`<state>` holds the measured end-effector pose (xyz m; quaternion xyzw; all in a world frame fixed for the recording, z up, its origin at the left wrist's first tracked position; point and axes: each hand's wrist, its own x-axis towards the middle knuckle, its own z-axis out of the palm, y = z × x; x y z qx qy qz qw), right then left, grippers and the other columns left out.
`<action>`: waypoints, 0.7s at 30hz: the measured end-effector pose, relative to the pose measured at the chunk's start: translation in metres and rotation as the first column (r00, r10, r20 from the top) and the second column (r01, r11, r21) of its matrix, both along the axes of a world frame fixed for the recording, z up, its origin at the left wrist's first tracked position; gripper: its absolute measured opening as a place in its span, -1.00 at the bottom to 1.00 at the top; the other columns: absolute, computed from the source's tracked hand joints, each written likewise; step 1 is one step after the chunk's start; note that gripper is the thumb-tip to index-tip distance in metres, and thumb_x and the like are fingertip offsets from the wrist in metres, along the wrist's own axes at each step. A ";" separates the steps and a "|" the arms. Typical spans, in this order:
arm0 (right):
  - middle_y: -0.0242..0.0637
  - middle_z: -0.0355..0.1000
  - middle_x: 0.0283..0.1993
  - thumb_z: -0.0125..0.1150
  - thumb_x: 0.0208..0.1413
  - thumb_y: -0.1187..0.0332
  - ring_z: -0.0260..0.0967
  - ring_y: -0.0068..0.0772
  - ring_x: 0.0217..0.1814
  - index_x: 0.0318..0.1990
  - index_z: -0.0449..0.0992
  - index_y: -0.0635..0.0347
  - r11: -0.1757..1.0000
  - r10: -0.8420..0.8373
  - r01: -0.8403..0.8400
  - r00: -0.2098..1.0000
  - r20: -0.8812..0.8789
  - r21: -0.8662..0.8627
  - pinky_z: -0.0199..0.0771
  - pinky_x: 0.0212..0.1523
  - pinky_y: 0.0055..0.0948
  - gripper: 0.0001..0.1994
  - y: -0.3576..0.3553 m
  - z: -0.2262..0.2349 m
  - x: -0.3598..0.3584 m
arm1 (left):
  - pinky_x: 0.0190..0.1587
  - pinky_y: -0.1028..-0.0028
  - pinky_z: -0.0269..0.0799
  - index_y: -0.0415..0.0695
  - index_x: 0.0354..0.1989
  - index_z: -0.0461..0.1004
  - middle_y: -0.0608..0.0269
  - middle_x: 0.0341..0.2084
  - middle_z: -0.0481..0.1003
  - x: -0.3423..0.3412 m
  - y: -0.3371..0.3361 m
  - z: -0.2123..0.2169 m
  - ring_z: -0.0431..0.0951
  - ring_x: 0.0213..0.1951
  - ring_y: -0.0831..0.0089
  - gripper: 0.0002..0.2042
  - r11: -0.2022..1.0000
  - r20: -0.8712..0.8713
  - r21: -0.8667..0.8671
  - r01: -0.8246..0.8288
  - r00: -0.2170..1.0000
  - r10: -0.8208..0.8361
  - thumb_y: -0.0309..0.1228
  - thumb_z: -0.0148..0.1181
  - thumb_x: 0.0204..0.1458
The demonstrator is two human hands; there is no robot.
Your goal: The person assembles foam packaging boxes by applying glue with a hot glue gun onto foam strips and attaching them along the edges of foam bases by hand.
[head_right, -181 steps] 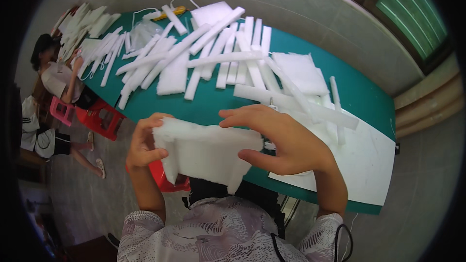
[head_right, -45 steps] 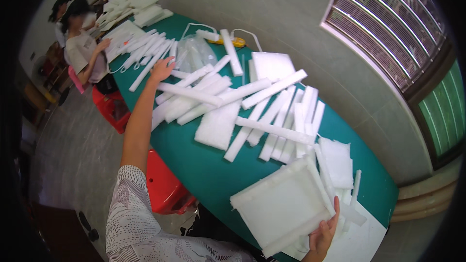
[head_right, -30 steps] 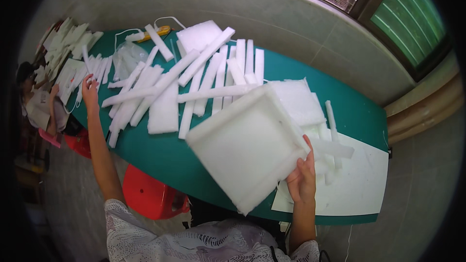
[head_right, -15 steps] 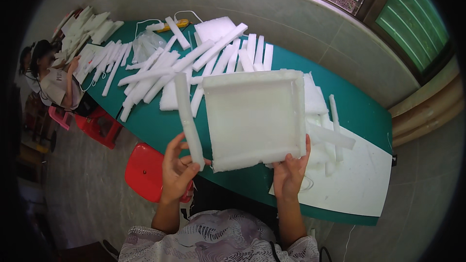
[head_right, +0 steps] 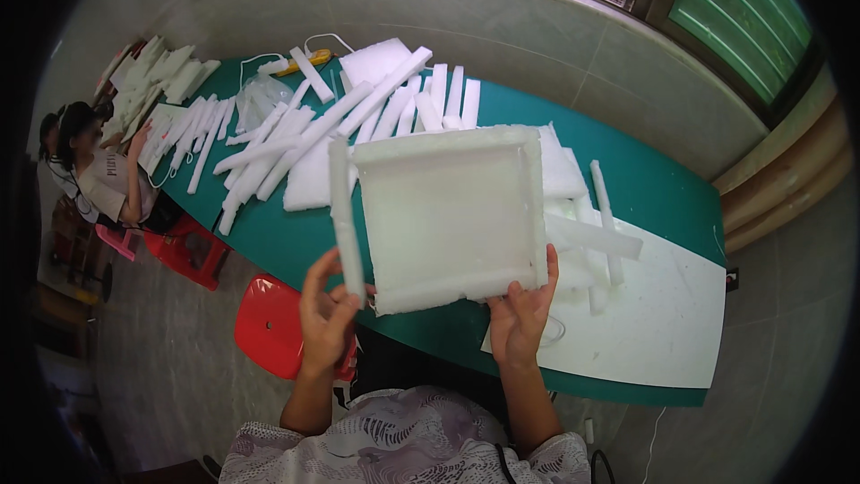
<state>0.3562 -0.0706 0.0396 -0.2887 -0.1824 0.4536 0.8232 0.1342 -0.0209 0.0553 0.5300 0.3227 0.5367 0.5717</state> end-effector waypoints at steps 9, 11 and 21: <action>-0.12 0.02 0.30 0.14 0.07 0.52 0.09 -0.12 0.31 0.37 -0.24 -0.09 1.000 0.010 -0.011 1.000 -0.009 -0.027 0.27 0.19 -0.02 -0.19 0.000 0.003 -0.004 | 0.08 0.29 0.28 -0.24 0.22 0.17 0.05 0.14 0.23 -0.019 0.000 -0.024 0.28 0.14 0.17 -0.46 0.787 -0.625 0.555 -0.268 0.490 0.608 -0.41 0.16 0.06; -0.12 0.02 0.30 0.13 0.06 0.53 0.09 -0.12 0.31 0.37 -0.25 -0.11 0.999 0.020 -0.021 1.000 -0.011 -0.033 0.28 0.19 -0.03 -0.18 0.000 0.003 -0.009 | 0.12 0.26 0.27 -0.19 0.29 0.03 0.02 0.17 0.20 -0.001 -0.020 -0.035 0.30 0.14 0.16 -0.35 0.988 -0.151 0.138 -0.075 0.984 0.095 -0.32 0.21 0.07; -0.11 0.06 0.27 0.27 -0.08 0.64 0.06 -0.20 0.33 0.38 -0.35 -0.02 0.982 0.173 -0.153 0.962 0.210 -0.108 0.20 0.24 -0.19 0.00 -0.005 -0.008 -0.032 | 0.17 0.22 0.28 -0.23 0.20 0.08 0.08 0.10 0.27 0.007 0.011 -0.048 0.33 0.12 0.27 -0.49 0.945 0.473 -0.300 -0.129 0.840 0.265 -0.52 0.13 0.09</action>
